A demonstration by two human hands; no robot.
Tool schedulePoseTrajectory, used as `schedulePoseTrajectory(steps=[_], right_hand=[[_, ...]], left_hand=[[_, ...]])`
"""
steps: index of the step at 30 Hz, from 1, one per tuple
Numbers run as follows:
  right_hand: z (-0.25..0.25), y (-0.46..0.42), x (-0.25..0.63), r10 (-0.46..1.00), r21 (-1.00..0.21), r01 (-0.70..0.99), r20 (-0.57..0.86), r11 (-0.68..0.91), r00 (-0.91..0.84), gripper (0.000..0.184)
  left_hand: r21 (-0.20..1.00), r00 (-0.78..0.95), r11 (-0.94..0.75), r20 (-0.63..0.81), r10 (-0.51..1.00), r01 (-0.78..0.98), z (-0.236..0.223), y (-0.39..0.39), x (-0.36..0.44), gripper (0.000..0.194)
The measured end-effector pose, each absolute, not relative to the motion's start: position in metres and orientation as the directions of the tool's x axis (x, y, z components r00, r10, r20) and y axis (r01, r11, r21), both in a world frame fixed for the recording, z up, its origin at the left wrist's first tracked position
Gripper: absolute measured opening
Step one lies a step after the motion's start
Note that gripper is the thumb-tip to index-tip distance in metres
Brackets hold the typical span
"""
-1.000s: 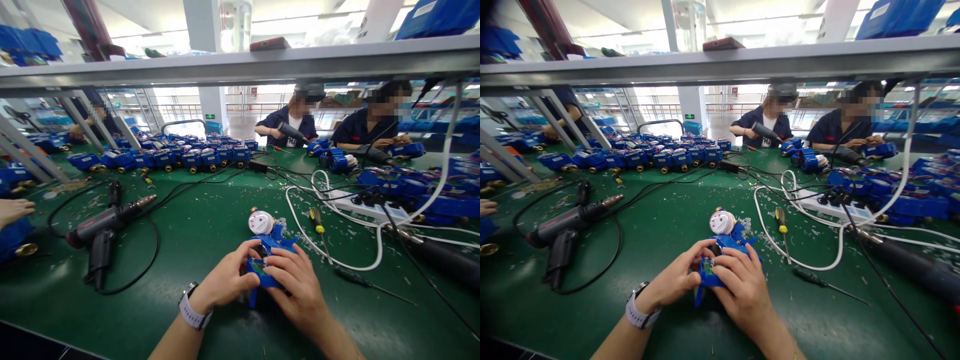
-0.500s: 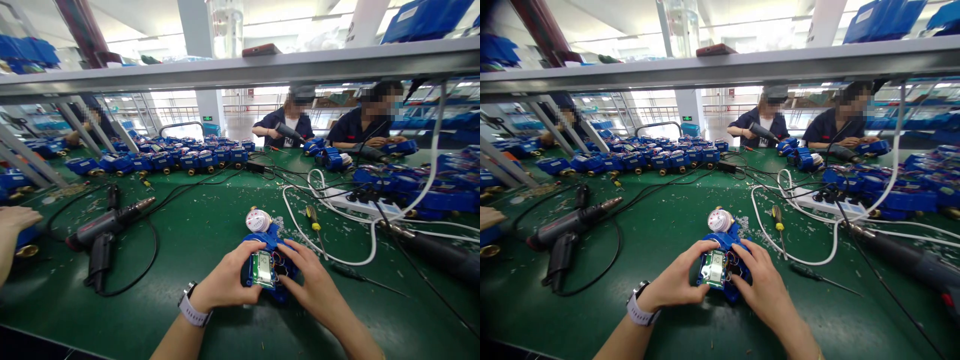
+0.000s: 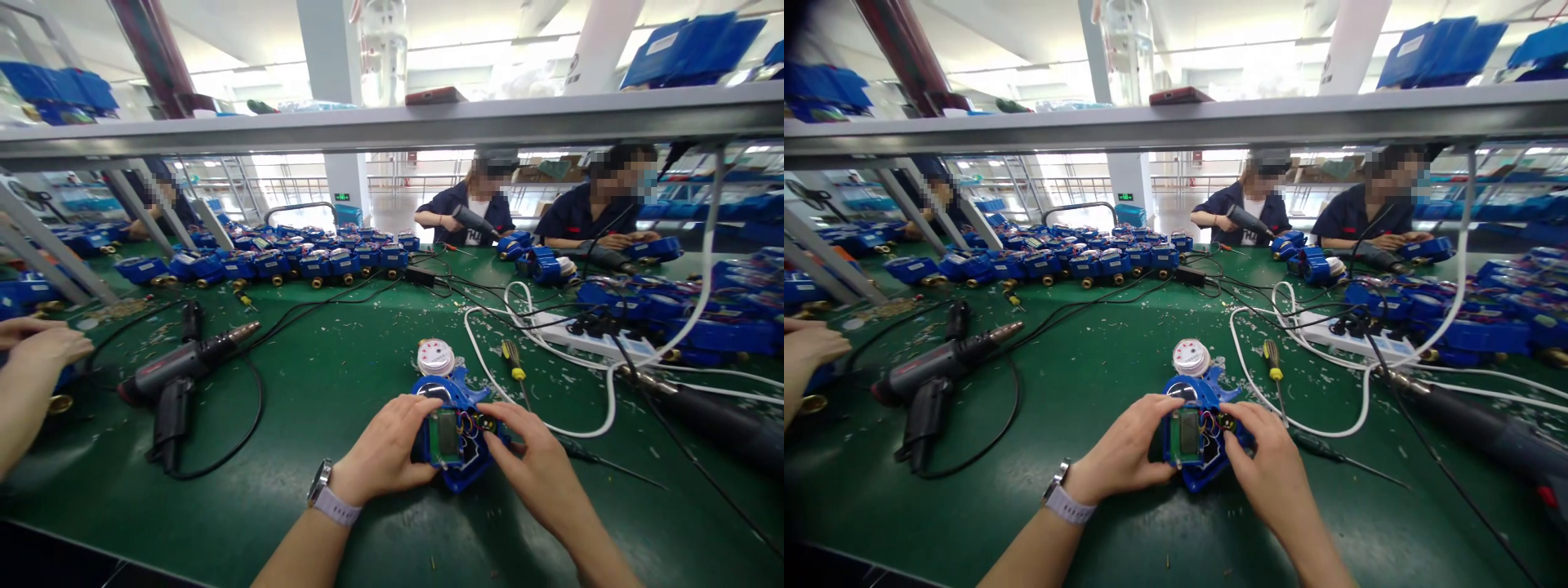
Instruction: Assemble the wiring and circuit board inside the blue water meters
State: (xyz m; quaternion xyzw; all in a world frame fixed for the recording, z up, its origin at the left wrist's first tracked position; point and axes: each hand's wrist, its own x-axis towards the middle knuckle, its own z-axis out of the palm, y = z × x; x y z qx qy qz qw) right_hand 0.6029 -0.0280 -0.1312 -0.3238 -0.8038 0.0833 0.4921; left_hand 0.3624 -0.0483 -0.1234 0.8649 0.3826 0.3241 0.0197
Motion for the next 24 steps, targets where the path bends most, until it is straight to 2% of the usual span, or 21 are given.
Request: schedulePoseTrajectory(steps=[4, 9, 11, 13, 15, 17, 19, 21, 24], right_hand=[[-0.137, -0.038, 0.602, 0.696, -0.609, 0.34, 0.657, 0.716, -0.289, 0.027], [-0.132, -0.06, 0.597, 0.717, -0.673, 0.253, 0.62, 0.695, -0.319, 0.025], [-0.131, -0.062, 0.595, 0.723, -0.692, 0.238, 0.587, 0.682, -0.364, 0.022], [-0.133, -0.055, 0.593, 0.739, -0.685, 0.283, 0.589, 0.671, -0.327, 0.026], [-0.137, -0.04, 0.588, 0.772, -0.724, 0.268, 0.586, 0.636, -0.247, 0.038], [-0.142, -0.023, 0.582, 0.843, -0.869, 0.102, 0.432, 0.484, -0.322, 0.058], [-0.142, -0.01, 0.576, 0.841, -0.91, 0.033, 0.367, 0.412, -0.398, 0.07], [-0.138, -0.002, 0.572, 0.831, -0.917, 0.024, 0.35, 0.398, -0.432, 0.072], [-0.127, 0.003, 0.571, 0.815, -0.919, -0.002, 0.351, 0.395, -0.46, 0.066]], left_hand=[[0.443, 0.456, -0.713, 0.557, 0.694, 0.544, -0.118, -0.048, 0.359, 0.084], [0.556, 0.337, -0.677, 0.596, 0.729, 0.482, -0.122, -0.046, 0.36, 0.078], [0.553, 0.281, -0.676, 0.634, 0.721, 0.487, -0.126, -0.044, 0.36, 0.075], [0.537, 0.231, -0.679, 0.673, 0.703, 0.5, -0.129, -0.042, 0.359, 0.074], [0.51, 0.184, -0.683, 0.715, 0.674, 0.522, -0.131, -0.04, 0.358, 0.074], [0.481, 0.145, -0.682, 0.75, 0.645, 0.55, -0.131, -0.039, 0.358, 0.073], [0.468, 0.112, -0.675, 0.77, 0.628, 0.57, -0.131, -0.037, 0.359, 0.071], [0.472, 0.078, -0.669, 0.782, 0.618, 0.574, -0.13, -0.036, 0.362, 0.069], [0.444, 0.067, -0.691, 0.813, 0.578, 0.57, -0.126, -0.035, 0.367, 0.07]])
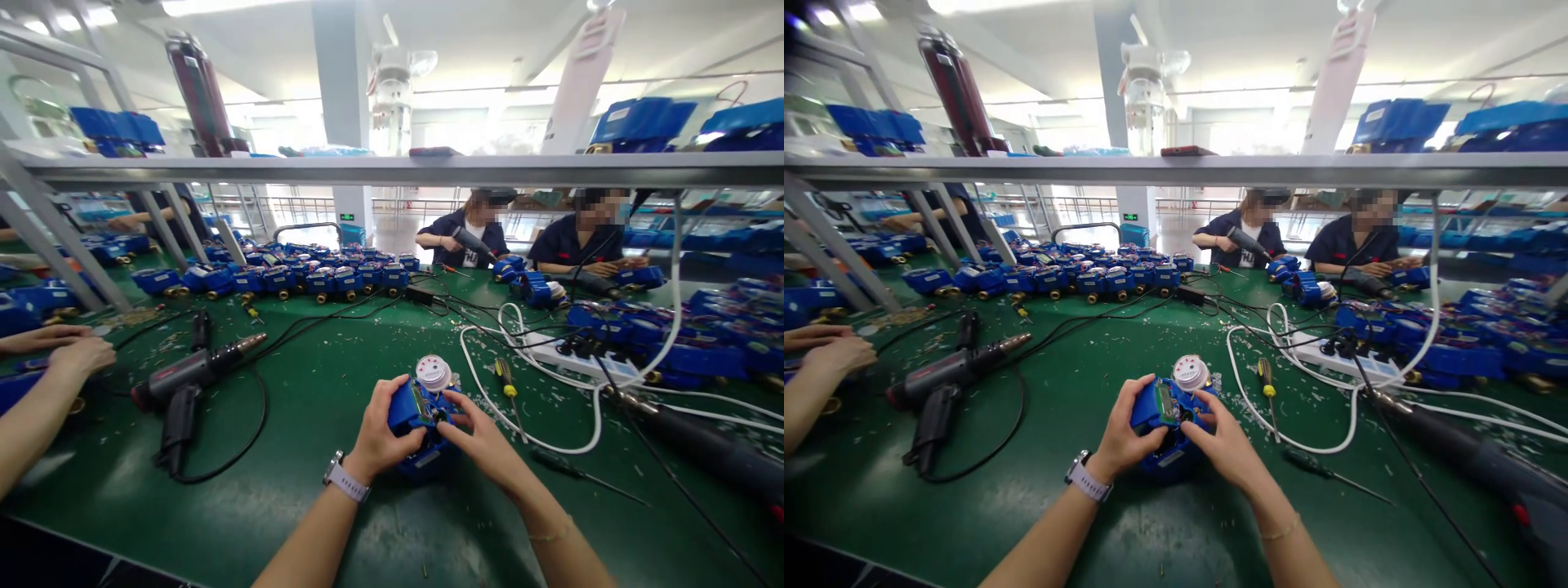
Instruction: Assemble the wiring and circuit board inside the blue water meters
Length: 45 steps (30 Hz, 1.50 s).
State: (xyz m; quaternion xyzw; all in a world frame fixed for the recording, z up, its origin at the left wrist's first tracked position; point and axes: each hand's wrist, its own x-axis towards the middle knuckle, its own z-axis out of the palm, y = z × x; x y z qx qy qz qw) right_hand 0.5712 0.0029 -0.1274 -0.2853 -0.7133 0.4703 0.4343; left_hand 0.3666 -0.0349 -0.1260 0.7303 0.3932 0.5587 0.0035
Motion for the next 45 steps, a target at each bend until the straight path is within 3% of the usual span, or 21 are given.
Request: schedulePoseTrajectory(steps=[5, 11, 16, 21, 25, 27, 29, 31, 33, 36, 41, 45], right_hand=[[-0.115, 0.009, 0.582, 0.811, -0.91, -0.188, 0.415, 0.37, -0.414, 0.053], [-0.121, 0.019, 0.579, 0.865, -0.838, -0.305, 0.496, 0.453, -0.078, 0.053], [-0.138, 0.011, 0.566, 0.869, -0.827, -0.284, 0.493, 0.485, 0.047, 0.057], [-0.154, -0.027, 0.551, 0.811, -0.801, -0.187, 0.584, 0.569, -0.035, 0.031], [-0.162, -0.044, 0.546, 0.729, -0.731, -0.02, 0.682, 0.682, -0.066, 0.019], [-0.167, -0.037, 0.547, 0.723, -0.72, 0.066, 0.691, 0.691, -0.024, 0.026], [-0.172, -0.023, 0.548, 0.792, -0.793, 0.031, 0.609, 0.608, 0.036, 0.048], [-0.175, -0.008, 0.548, 0.856, -0.855, -0.05, 0.516, 0.515, -0.007, 0.068], [-0.176, 0.001, 0.548, 0.878, -0.879, -0.108, 0.472, 0.463, -0.08, 0.077], [-0.173, 0.0, 0.547, 0.878, -0.88, -0.161, 0.466, 0.447, -0.107, 0.073], [-0.183, -0.013, 0.558, 0.881, -0.874, -0.203, 0.464, 0.441, -0.086, 0.061], [-0.189, -0.015, 0.582, 0.871, -0.893, -0.07, 0.45, 0.445, -0.198, 0.058]], left_hand=[[0.284, 0.103, -0.758, 0.902, 0.418, 0.587, -0.117, -0.033, 0.376, 0.073], [0.218, 0.129, -0.79, 0.928, 0.349, 0.573, -0.093, -0.008, 0.388, 0.071], [0.41, 0.176, -0.749, 0.807, 0.564, 0.521, -0.072, 0.021, 0.382, 0.068], [0.67, 0.051, -0.598, 0.646, 0.762, 0.439, -0.092, 0.034, 0.364, 0.066], [0.817, -0.005, -0.53, 0.545, 0.838, 0.228, -0.108, 0.036, 0.352, 0.069], [0.865, -0.024, -0.496, 0.499, 0.866, 0.079, -0.109, 0.035, 0.351, 0.071], [0.889, -0.071, -0.442, 0.436, 0.897, -0.116, -0.108, 0.033, 0.354, 0.072], [0.868, -0.123, -0.38, 0.359, 0.925, -0.319, -0.109, 0.03, 0.361, 0.072], [0.808, -0.162, -0.318, 0.274, 0.948, -0.496, -0.112, 0.026, 0.369, 0.073], [0.711, -0.188, -0.251, 0.168, 0.968, -0.656, -0.116, 0.017, 0.378, 0.07], [0.638, -0.241, -0.202, 0.027, 0.97, -0.743, -0.123, -0.001, 0.382, 0.069], [0.567, -0.238, -0.153, -0.079, 0.968, -0.81, -0.129, -0.018, 0.381, 0.066]])
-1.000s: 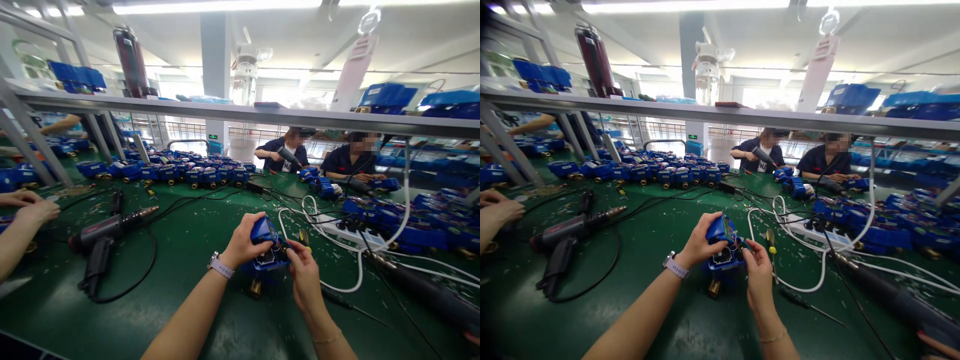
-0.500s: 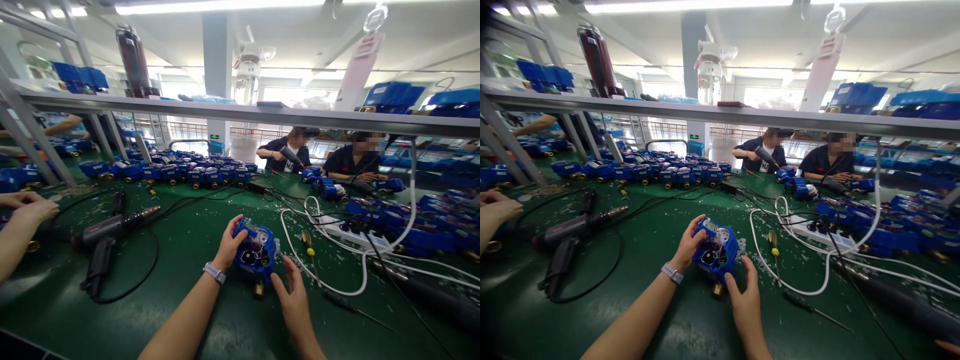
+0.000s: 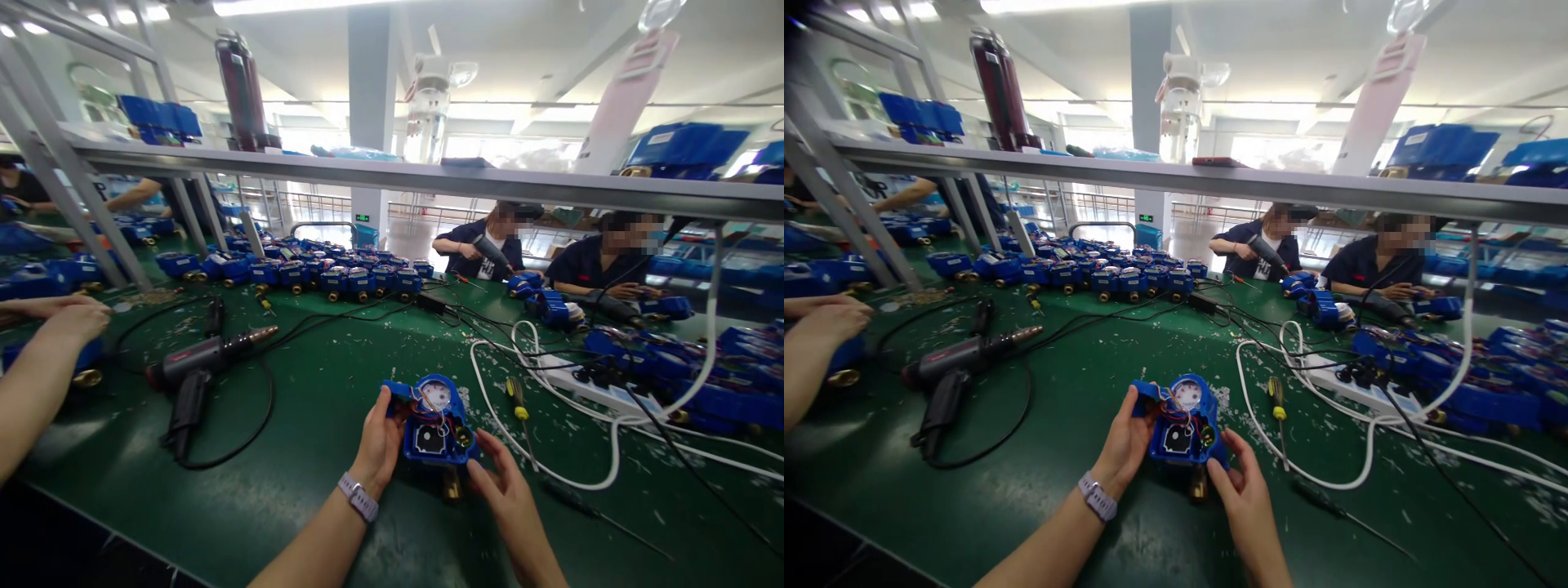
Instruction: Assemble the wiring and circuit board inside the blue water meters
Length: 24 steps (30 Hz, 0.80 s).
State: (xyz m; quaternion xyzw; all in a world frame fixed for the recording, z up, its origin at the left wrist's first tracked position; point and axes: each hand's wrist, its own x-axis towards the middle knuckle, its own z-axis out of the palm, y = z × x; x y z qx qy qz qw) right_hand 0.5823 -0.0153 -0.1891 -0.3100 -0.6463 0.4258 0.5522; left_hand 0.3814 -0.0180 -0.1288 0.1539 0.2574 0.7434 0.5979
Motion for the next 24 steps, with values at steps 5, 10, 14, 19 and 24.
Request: schedulePoseTrajectory(steps=[5, 10, 14, 19, 24], right_hand=[[-0.139, -0.022, 0.587, 0.64, -0.519, 0.446, 0.747, 0.729, -0.178, 0.045], [-0.088, -0.021, 0.545, 0.451, -0.242, 0.451, 0.776, 0.859, -0.441, 0.045], [-0.088, -0.006, 0.525, 0.431, -0.182, 0.449, 0.715, 0.875, -0.55, 0.036], [-0.101, 0.006, 0.528, 0.381, -0.193, 0.363, 0.728, 0.912, -0.57, 0.031], [-0.107, 0.009, 0.534, 0.367, -0.157, 0.374, 0.715, 0.914, -0.595, 0.033]], left_hand=[[0.539, -0.195, -0.104, -0.115, 0.974, -0.836, -0.134, -0.029, 0.386, 0.059], [0.559, -0.146, -0.075, -0.084, 0.986, -0.826, -0.134, -0.029, 0.39, 0.069], [0.671, -0.178, -0.13, -0.003, 0.984, -0.73, -0.136, -0.029, 0.385, 0.068], [0.907, -0.265, -0.242, 0.153, 0.952, -0.346, -0.136, -0.028, 0.371, 0.067], [0.963, -0.232, -0.235, 0.2, 0.952, -0.134, -0.133, -0.028, 0.362, 0.069]])
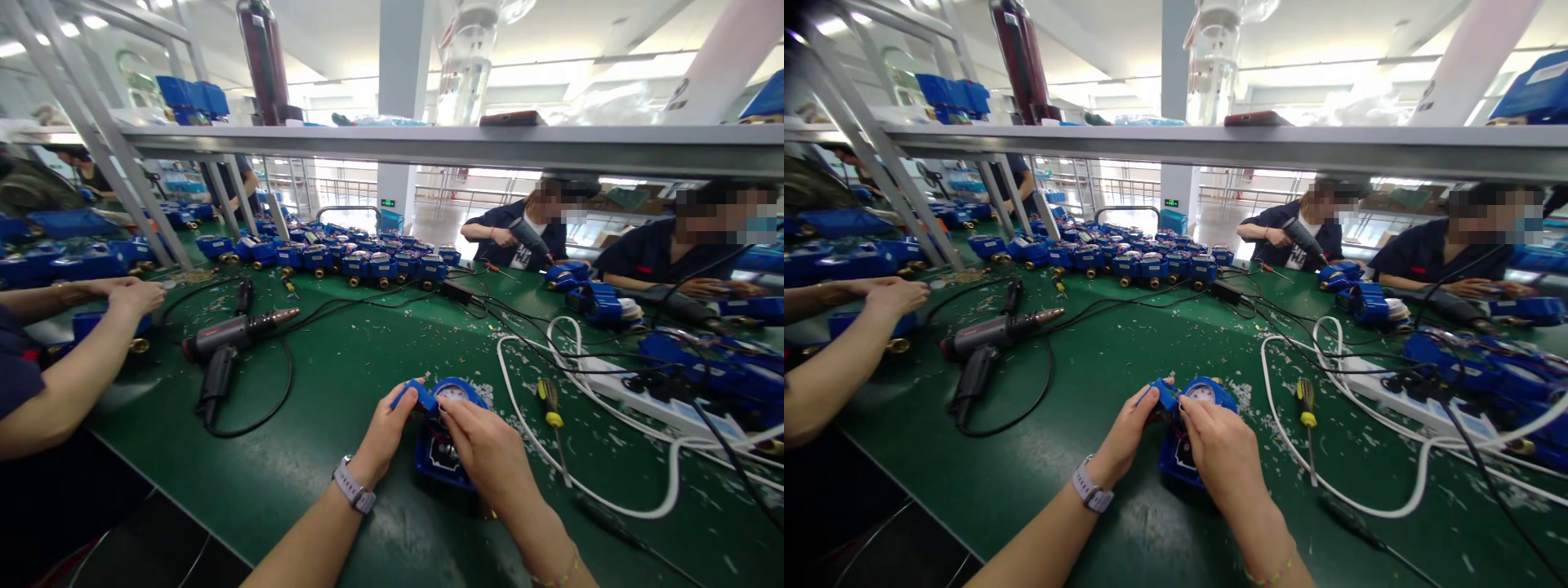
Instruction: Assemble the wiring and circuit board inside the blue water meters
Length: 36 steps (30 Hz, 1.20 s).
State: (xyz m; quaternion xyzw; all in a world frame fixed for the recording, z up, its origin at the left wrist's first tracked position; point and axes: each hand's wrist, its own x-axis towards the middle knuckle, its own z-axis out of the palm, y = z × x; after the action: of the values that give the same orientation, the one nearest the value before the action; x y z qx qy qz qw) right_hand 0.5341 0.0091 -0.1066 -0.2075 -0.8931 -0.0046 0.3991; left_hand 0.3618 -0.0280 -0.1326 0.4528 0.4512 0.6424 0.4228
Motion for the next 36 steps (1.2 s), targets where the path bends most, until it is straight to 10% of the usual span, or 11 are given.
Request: schedulePoseTrajectory(steps=[10, 30, 36], right_hand=[[-0.1, 0.002, 0.527, 0.362, -0.223, 0.311, 0.773, 0.924, -0.521, 0.025], [-0.091, 0.007, 0.537, 0.448, -0.48, 0.099, 0.698, 0.872, -0.559, 0.03], [-0.095, 0.001, 0.537, 0.528, -0.394, 0.352, 0.656, 0.849, -0.539, 0.033]], left_hand=[[0.94, -0.187, -0.288, 0.321, 0.928, 0.183, -0.123, -0.038, 0.353, 0.055], [0.954, -0.15, -0.147, 0.11, 0.983, -0.263, -0.124, -0.032, 0.357, 0.065], [0.953, -0.256, -0.238, 0.187, 0.948, -0.189, -0.123, -0.035, 0.358, 0.064]])
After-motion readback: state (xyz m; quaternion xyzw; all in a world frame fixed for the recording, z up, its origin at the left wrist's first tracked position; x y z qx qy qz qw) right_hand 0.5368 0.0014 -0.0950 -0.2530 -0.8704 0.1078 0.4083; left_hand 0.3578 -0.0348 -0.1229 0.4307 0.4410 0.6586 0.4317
